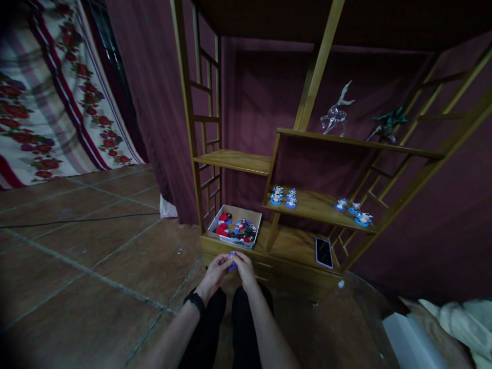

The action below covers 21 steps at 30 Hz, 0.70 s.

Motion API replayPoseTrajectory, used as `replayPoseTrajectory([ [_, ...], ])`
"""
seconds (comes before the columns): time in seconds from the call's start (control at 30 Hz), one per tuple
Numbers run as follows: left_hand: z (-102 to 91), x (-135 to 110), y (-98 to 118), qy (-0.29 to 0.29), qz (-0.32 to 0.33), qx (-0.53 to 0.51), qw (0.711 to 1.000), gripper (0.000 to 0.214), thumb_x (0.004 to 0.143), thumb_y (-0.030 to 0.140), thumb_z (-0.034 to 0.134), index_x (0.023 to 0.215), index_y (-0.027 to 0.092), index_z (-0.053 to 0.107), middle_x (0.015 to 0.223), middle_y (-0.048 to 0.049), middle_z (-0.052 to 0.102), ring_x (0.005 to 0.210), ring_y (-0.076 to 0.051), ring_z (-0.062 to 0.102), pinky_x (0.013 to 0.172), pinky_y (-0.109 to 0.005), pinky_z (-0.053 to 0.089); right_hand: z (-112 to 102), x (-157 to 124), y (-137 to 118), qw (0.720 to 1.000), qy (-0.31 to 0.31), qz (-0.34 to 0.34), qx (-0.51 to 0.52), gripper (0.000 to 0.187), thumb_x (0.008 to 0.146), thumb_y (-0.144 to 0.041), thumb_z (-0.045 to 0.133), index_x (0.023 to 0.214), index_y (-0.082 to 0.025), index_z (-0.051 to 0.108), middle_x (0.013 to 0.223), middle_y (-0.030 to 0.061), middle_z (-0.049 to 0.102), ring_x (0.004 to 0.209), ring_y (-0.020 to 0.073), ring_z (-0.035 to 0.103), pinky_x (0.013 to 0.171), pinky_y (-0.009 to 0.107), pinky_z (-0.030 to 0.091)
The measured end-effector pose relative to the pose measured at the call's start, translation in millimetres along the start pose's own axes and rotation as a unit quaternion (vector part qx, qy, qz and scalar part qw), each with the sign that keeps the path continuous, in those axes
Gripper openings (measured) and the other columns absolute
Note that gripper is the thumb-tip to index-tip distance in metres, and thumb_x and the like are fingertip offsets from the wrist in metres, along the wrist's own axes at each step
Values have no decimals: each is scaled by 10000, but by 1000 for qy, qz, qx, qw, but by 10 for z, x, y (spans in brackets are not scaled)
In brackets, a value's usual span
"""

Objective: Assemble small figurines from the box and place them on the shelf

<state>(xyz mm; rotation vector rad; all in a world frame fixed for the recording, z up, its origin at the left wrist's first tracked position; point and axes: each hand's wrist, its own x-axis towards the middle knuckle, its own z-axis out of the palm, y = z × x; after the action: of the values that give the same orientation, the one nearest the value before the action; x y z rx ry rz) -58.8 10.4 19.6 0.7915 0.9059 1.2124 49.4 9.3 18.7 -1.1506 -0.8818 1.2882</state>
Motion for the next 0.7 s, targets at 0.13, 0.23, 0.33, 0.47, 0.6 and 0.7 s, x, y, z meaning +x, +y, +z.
replayPoseTrajectory([
  [0.13, -18, 19, -26, -16, 9, -1, 1000, 304, 498, 319, 779, 706, 147, 639, 660, -28, 642, 569, -114, 568, 532, -211, 404, -10, -1, -14, 1000, 1, 7, 16, 357, 591, -394, 671, 878, -183, 697, 917, 60, 687, 910, 236, 597, 751, 316, 464],
  [0.23, -20, 23, -36, -18, 7, -1, 1000, 303, 508, 315, 776, 719, 146, 641, 675, -37, 651, 586, -123, 579, 546, -219, 414, -26, 15, 6, 1000, 6, 14, 27, 330, 601, -376, 651, 863, -181, 699, 922, 59, 687, 898, 233, 604, 746, 316, 470],
  [0.33, -11, 15, -26, -22, 12, -1, 1000, 293, 515, 297, 775, 728, 144, 644, 690, -44, 658, 599, -126, 585, 563, -226, 426, -44, 30, 34, 999, 1, 21, 31, 330, 621, -362, 620, 888, -181, 693, 906, 55, 688, 863, 220, 609, 719, 308, 474],
  [0.47, 13, -15, 20, -16, 6, -8, 1000, 306, 495, 283, 783, 734, 145, 652, 731, -56, 668, 654, -142, 601, 619, -240, 446, -61, 37, 48, 999, 0, 28, 29, 345, 636, -374, 589, 908, -186, 687, 894, 50, 686, 851, 213, 606, 694, 296, 472],
  [0.6, 19, -51, 71, -5, -44, -9, 999, 321, 539, 348, 751, 771, 150, 651, 753, -62, 665, 685, -160, 613, 628, -255, 456, -63, 30, 35, 999, 3, 29, 28, 337, 640, -382, 588, 901, -193, 690, 914, 50, 682, 882, 213, 594, 710, 290, 460],
  [0.7, 12, -65, 85, -7, -55, -5, 998, 301, 583, 375, 717, 766, 151, 634, 717, -46, 649, 650, -145, 604, 618, -252, 455, -58, 12, 26, 999, -7, 22, 22, 315, 638, -360, 600, 890, -196, 695, 925, 51, 679, 893, 218, 587, 718, 290, 452],
])
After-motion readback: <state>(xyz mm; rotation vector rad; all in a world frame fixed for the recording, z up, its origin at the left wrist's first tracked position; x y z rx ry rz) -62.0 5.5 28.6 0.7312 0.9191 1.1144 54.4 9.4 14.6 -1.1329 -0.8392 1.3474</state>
